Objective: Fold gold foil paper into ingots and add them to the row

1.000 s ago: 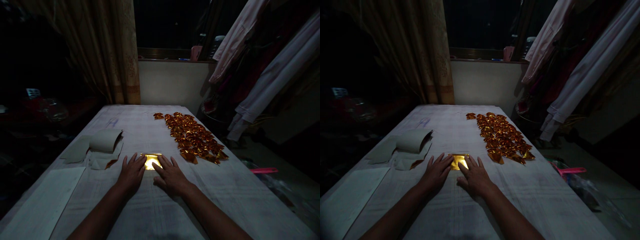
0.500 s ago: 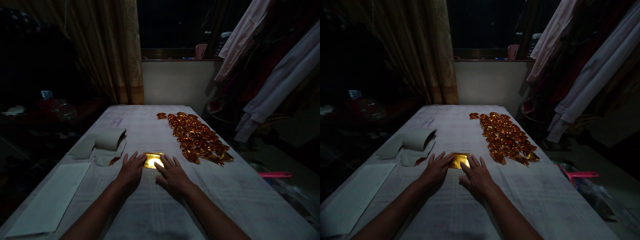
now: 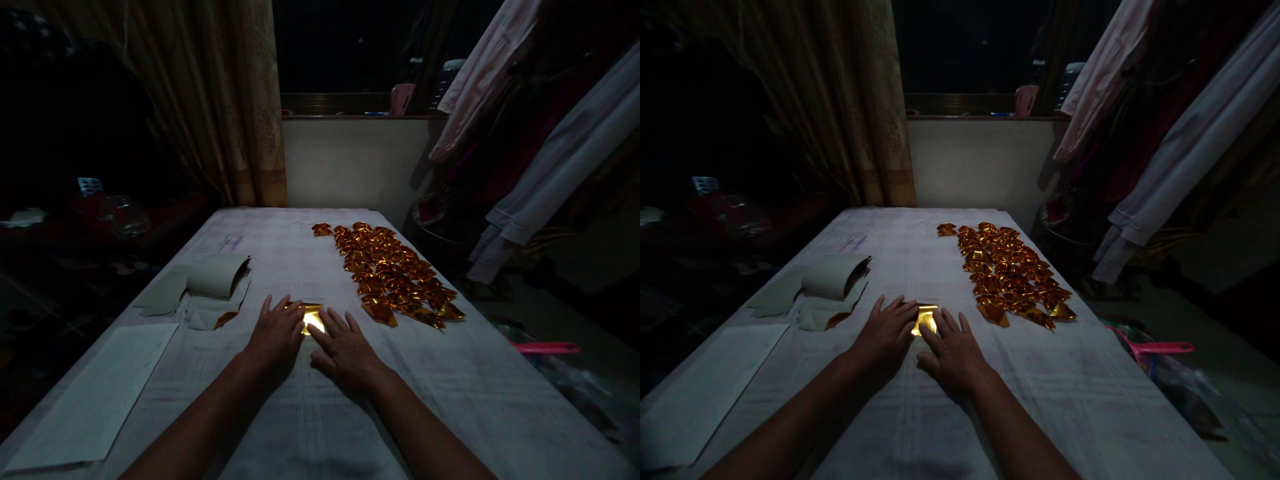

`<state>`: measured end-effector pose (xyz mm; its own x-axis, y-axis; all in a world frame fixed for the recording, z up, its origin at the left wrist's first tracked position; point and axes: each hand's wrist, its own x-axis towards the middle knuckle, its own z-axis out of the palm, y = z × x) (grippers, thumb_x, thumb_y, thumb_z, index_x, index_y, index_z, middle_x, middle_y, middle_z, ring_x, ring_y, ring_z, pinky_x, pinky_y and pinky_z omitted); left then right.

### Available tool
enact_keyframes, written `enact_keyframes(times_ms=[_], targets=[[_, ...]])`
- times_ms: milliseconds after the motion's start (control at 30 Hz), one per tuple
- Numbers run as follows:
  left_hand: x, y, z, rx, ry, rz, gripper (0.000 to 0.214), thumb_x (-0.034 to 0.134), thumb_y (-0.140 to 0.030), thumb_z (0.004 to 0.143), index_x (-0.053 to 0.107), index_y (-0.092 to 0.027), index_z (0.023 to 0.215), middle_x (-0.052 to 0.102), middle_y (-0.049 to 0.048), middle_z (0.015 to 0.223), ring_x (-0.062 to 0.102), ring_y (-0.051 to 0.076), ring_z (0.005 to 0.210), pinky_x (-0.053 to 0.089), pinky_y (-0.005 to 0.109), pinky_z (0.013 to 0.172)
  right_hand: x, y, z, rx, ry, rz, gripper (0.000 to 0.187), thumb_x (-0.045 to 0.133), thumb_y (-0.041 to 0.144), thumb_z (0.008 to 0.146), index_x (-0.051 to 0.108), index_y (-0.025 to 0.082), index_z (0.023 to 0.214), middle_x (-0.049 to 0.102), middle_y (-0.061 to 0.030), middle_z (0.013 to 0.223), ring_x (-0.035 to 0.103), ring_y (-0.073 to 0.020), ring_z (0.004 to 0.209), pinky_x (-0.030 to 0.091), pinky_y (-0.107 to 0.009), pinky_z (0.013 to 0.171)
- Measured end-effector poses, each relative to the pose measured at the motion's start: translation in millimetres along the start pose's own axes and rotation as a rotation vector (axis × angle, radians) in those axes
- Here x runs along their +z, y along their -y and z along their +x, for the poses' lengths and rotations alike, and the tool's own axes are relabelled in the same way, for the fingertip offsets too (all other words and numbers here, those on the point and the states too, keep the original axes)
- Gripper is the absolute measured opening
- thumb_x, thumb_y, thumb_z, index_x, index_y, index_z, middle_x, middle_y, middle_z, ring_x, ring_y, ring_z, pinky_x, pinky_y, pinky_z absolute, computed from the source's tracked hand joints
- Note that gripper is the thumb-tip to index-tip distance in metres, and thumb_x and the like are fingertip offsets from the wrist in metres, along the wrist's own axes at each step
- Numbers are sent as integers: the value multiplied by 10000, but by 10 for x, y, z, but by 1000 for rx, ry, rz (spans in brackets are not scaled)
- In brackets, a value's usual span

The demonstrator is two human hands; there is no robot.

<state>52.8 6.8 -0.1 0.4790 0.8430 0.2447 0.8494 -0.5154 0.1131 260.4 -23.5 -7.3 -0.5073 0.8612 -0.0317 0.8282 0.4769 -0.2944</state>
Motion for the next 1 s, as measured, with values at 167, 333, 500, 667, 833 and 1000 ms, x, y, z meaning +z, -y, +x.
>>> enact_keyframes(times_ms=[167, 333, 500, 667, 833, 1000], targets=[[227, -14, -88, -22, 34, -2, 440, 391, -305, 1036, 500, -268, 1460, 511, 88, 1522, 413, 265, 1443, 214, 582, 1202, -8, 3, 2, 1, 2, -12, 626, 409, 601, 1003, 377, 292, 1546, 194, -144, 1649, 155, -343, 1532, 127, -629, 1195], [208, 144, -218, -73, 23, 26, 448, 394, -263, 1022, 510, -264, 1454, 503, 89, 1527, 410, 289, 1444, 213, 612, 1193, 0, 19, -6, 36, -32, -28, 604, 433, 551, 1009, 424, 233, 1522, 277, -141, 1632, 211, -329, 1521, 163, -596, 1204], [156, 117, -204, -136, 21, 33, 447, 404, -255, 1006, 542, -252, 1430, 483, 87, 1542, 374, 342, 1457, 210, 663, 1173, 24, 63, 21, 115, -139, -67, 542, 407, 442, 1031, 450, 178, 1502, 320, -142, 1613, 256, -314, 1509, 164, -588, 1211], [160, 49, -199, -176, 3, 24, 446, 402, -257, 1000, 549, -260, 1421, 501, 70, 1531, 372, 333, 1458, 197, 639, 1186, 27, 241, 226, 66, -195, -65, 548, 372, 318, 1031, 365, 132, 1546, 278, -128, 1631, 218, -277, 1525, 129, -535, 1241], [142, 37, -204, -216, 33, 30, 466, 389, -283, 1006, 519, -213, 1448, 503, 86, 1525, 369, 330, 1461, 177, 635, 1198, 37, 360, 467, 90, -100, -11, 542, 340, 333, 1043, 364, 129, 1544, 303, -126, 1623, 240, -273, 1518, 140, -541, 1237], [82, 27, -203, -246, 143, 34, 508, 343, -298, 1015, 452, -207, 1503, 405, 64, 1585, 303, 314, 1498, 152, 628, 1212, 18, 295, 434, 192, -46, 1, 568, 301, 386, 1050, 327, 142, 1561, 231, -104, 1645, 178, -270, 1535, 99, -573, 1231]])
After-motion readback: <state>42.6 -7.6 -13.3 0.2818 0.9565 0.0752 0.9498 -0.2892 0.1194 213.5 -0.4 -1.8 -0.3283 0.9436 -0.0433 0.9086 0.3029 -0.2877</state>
